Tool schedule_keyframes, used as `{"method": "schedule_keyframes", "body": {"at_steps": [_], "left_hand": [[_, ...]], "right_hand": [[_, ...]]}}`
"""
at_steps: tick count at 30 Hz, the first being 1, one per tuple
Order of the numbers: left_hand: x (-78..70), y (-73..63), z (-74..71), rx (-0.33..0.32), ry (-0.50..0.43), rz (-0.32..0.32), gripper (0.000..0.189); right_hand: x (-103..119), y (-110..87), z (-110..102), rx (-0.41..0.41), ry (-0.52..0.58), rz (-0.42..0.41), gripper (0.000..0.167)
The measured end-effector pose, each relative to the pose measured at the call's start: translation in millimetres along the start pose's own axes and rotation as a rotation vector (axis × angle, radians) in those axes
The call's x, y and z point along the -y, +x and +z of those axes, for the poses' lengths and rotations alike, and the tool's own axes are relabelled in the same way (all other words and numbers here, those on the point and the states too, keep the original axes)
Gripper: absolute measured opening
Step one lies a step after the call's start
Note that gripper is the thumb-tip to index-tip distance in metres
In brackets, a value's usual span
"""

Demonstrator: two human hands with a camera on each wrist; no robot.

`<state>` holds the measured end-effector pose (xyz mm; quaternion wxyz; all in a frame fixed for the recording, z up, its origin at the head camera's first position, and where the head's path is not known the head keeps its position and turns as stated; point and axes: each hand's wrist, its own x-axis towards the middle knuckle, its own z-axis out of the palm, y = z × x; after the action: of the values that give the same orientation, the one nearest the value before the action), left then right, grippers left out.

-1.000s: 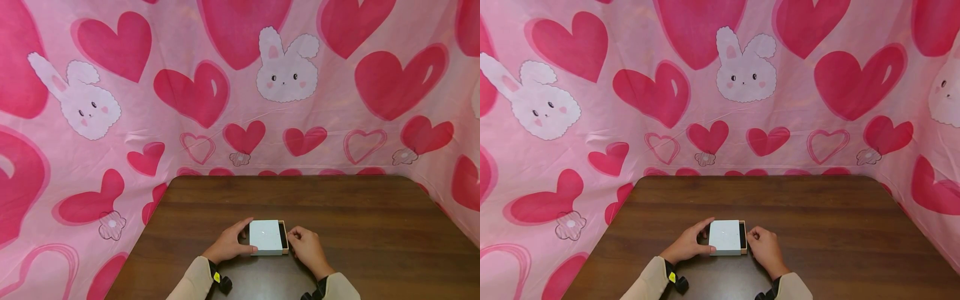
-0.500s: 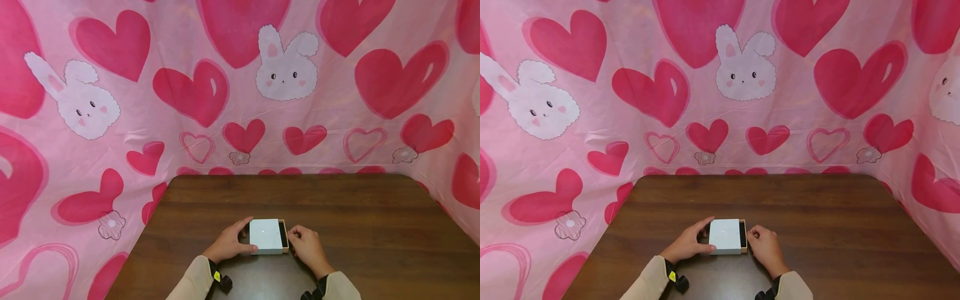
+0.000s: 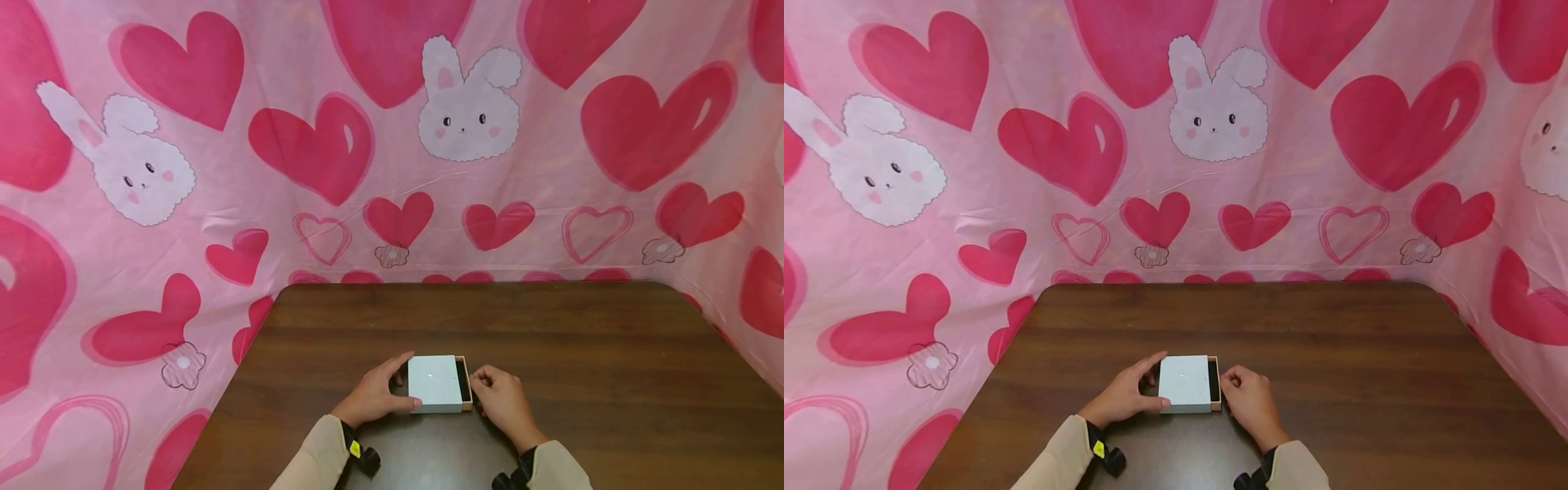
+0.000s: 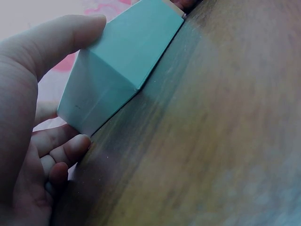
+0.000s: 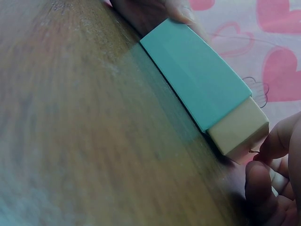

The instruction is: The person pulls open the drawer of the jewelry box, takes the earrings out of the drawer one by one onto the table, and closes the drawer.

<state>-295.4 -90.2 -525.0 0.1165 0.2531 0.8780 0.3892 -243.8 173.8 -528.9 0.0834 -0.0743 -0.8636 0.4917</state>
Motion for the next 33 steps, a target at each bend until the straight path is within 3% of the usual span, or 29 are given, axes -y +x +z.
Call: {"method": "schedule_keyframes", "body": {"at_steps": [9,33], "left_hand": [[0.6,0.3,-0.5,0.005,-0.01,-0.015,0.091],[0.8,0.8,-1.7,0.0,0.015,-0.004,0.092]], "right_hand": [[-0.5,1.5,0.9,0.021,0.0,0.025,0.01],[-5.2,3.4,3.1,0.057,-0.024,-0.141,0.01]]}}
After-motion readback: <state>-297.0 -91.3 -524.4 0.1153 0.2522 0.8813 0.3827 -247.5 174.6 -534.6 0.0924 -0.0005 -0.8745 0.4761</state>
